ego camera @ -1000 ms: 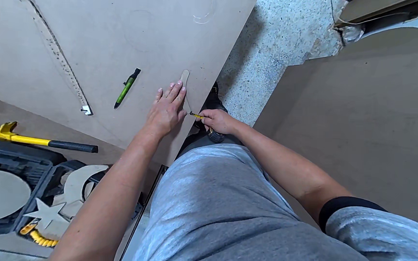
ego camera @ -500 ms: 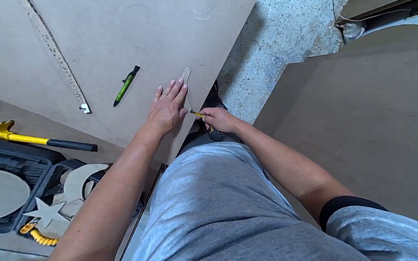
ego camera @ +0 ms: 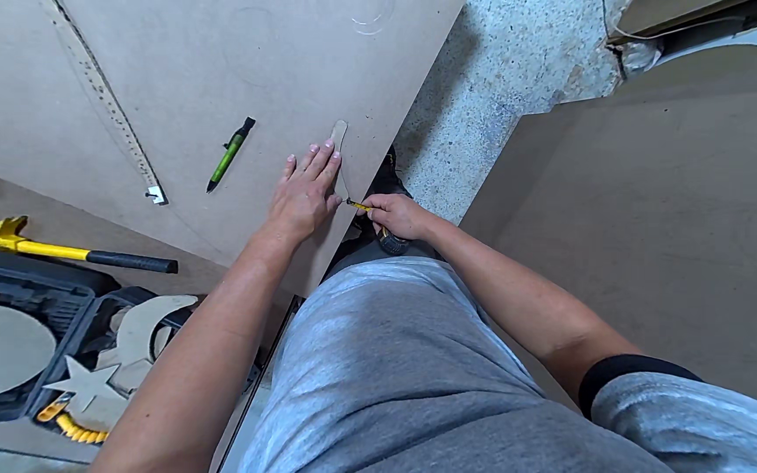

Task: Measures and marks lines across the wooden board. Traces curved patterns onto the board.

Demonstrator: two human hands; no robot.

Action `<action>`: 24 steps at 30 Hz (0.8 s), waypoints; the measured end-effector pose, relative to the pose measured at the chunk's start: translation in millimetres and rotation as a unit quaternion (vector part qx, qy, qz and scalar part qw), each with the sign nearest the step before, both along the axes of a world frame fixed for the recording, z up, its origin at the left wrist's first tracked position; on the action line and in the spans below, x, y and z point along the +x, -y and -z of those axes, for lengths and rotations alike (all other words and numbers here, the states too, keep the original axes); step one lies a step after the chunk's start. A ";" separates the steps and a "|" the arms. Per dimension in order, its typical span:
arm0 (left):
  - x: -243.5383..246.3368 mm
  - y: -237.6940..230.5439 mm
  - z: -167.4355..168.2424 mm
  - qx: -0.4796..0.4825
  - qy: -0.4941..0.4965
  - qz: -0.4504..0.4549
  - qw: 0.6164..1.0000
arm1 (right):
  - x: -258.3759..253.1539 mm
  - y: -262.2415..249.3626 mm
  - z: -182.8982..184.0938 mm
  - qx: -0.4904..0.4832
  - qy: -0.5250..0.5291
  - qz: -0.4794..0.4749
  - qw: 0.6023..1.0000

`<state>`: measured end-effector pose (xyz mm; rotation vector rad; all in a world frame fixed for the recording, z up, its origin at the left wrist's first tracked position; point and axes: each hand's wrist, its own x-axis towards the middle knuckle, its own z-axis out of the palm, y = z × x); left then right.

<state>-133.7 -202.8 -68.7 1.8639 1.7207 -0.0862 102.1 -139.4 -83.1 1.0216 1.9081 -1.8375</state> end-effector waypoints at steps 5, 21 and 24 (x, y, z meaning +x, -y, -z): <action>-0.3 -0.3 0.4 0.004 -0.002 0.002 1.000 | -0.2 -0.7 -0.3 -0.004 0.003 -0.001 1.000; 0.0 -3.0 -2.8 -0.005 0.013 -0.006 1.000 | -1.1 -2.0 -2.2 -0.005 0.004 -0.003 1.000; -1.2 -1.5 -0.1 0.001 0.014 -0.006 1.000 | -1.2 -2.1 -3.0 -0.007 0.003 -0.002 1.000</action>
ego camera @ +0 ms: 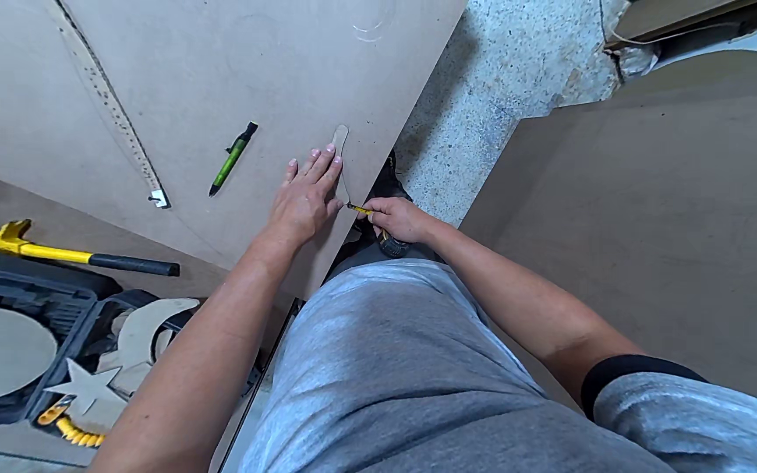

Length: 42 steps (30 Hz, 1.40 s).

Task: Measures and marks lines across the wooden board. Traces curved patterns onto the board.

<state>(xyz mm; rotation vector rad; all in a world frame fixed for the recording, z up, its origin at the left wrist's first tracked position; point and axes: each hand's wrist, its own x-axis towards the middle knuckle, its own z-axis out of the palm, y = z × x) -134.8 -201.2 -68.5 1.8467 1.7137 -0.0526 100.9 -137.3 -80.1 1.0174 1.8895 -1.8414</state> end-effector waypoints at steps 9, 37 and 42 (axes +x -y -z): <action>0.8 1.3 0.5 0.011 0.007 -0.007 1.000 | 0.6 -0.4 0.9 -0.003 -0.001 0.002 1.000; 2.7 -2.4 -4.1 -0.007 -0.013 -0.004 1.000 | -0.2 -0.3 -1.2 -0.005 0.010 0.002 1.000; 3.7 -3.4 -4.9 -0.016 -0.014 -0.009 1.000 | 0.7 1.2 -0.1 -0.014 0.003 0.009 1.000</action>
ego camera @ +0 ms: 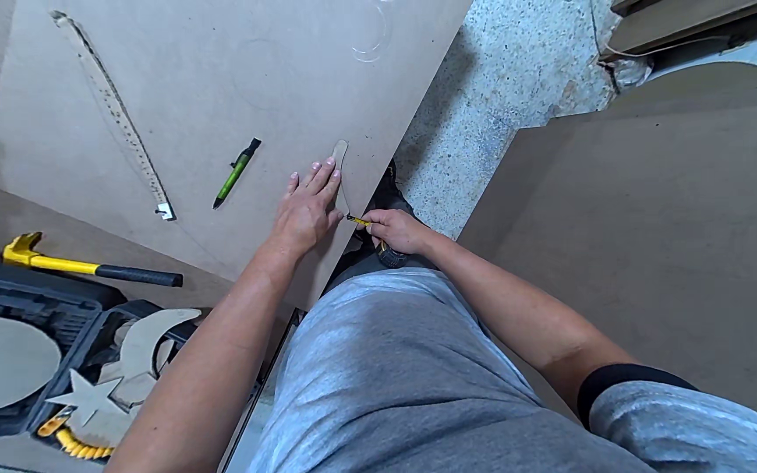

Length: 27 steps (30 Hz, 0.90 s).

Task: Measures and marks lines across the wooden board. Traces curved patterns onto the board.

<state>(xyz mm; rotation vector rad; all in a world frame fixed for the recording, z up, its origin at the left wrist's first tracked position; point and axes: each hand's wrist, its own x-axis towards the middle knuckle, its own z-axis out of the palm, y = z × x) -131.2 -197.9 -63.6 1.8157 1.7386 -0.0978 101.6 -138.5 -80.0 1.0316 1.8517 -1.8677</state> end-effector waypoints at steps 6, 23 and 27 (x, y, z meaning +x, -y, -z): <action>0.5 -0.6 -1.1 -0.001 -0.001 -0.004 1.000 | 2.5 0.4 1.2 -0.015 -0.007 0.011 1.000; -0.8 -2.7 -3.4 -0.010 0.013 -0.007 1.000 | -3.2 -11.3 -5.5 0.003 0.013 -0.007 1.000; -1.4 -2.7 -2.5 -0.008 0.009 -0.004 1.000 | -2.7 -10.7 -3.7 0.006 0.009 -0.008 1.000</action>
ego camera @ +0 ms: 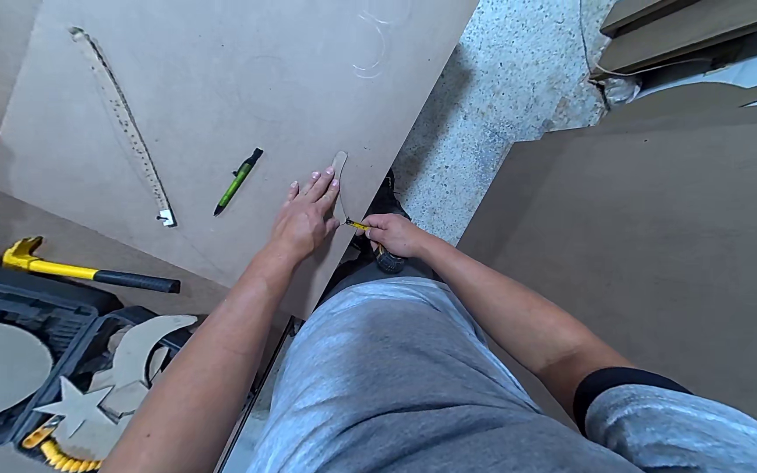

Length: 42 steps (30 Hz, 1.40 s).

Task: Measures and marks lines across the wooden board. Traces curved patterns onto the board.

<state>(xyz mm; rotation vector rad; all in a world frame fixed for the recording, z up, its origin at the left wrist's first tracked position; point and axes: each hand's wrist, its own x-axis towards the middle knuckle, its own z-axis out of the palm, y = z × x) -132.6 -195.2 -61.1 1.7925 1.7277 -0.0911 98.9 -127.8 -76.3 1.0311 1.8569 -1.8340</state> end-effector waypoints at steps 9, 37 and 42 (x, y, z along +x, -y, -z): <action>0.4 -0.2 -0.4 -0.001 -0.001 -0.001 1.000 | -2.3 -0.6 -3.3 0.021 0.014 -0.015 1.000; 12.6 3.3 10.3 0.023 -0.057 -0.019 0.998 | 37.7 -33.4 -35.8 0.153 0.056 -0.001 0.987; 20.7 5.2 7.6 0.012 -0.053 -0.063 0.997 | 46.6 -71.1 -37.9 0.175 0.105 0.044 0.978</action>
